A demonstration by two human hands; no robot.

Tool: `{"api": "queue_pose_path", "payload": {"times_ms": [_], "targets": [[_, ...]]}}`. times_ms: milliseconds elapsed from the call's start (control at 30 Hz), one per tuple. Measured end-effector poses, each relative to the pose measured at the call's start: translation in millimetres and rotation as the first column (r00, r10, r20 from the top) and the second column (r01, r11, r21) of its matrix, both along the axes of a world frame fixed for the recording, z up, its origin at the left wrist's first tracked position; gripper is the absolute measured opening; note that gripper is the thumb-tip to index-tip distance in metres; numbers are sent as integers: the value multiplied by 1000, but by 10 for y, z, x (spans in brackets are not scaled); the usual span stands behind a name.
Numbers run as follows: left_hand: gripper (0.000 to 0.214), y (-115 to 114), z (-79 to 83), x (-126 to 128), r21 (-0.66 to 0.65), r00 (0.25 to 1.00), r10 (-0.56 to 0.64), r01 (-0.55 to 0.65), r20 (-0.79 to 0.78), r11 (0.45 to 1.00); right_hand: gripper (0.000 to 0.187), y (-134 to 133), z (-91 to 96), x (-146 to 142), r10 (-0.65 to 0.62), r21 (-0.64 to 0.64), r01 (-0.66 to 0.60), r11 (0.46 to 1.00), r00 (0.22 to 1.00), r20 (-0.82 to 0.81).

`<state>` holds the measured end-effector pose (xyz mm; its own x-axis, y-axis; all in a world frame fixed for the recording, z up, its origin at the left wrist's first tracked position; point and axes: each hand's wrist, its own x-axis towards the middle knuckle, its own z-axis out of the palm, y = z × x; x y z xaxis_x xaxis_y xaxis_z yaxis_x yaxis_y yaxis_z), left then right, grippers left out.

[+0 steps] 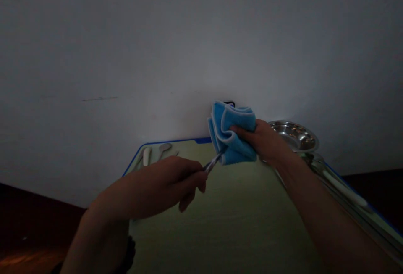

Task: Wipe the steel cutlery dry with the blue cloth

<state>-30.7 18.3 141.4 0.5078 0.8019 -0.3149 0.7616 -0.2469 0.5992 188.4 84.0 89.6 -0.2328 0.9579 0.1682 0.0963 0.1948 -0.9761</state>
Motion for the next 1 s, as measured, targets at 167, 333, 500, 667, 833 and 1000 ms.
{"api": "queue_pose_path", "payload": {"times_ms": [167,333,500,667,833,1000], "targets": [[34,-11,-11,42,-83,1000,-12,15,28,996,45,6,-109,-241,-92,-135,53,989,949,-300],[36,-4,35,-18,-97,999,0,4,35,995,50,11,-141,-282,-75,-148,26,989,940,-334],[26,-17,32,-13,-60,996,-18,23,89,998,43,-22,-135,-242,70,-98,-94,991,972,-225],[25,51,-28,-8,95,996,24,-32,83,995,41,-88,-103,-235,164,-112,-173,978,983,-86],[30,115,-22,-18,227,998,53,-60,38,972,41,-95,-108,-205,245,-134,-238,962,968,43],[32,136,-84,-89,217,992,62,-37,-111,976,41,14,-243,-63,362,-115,-351,929,807,466]]}}
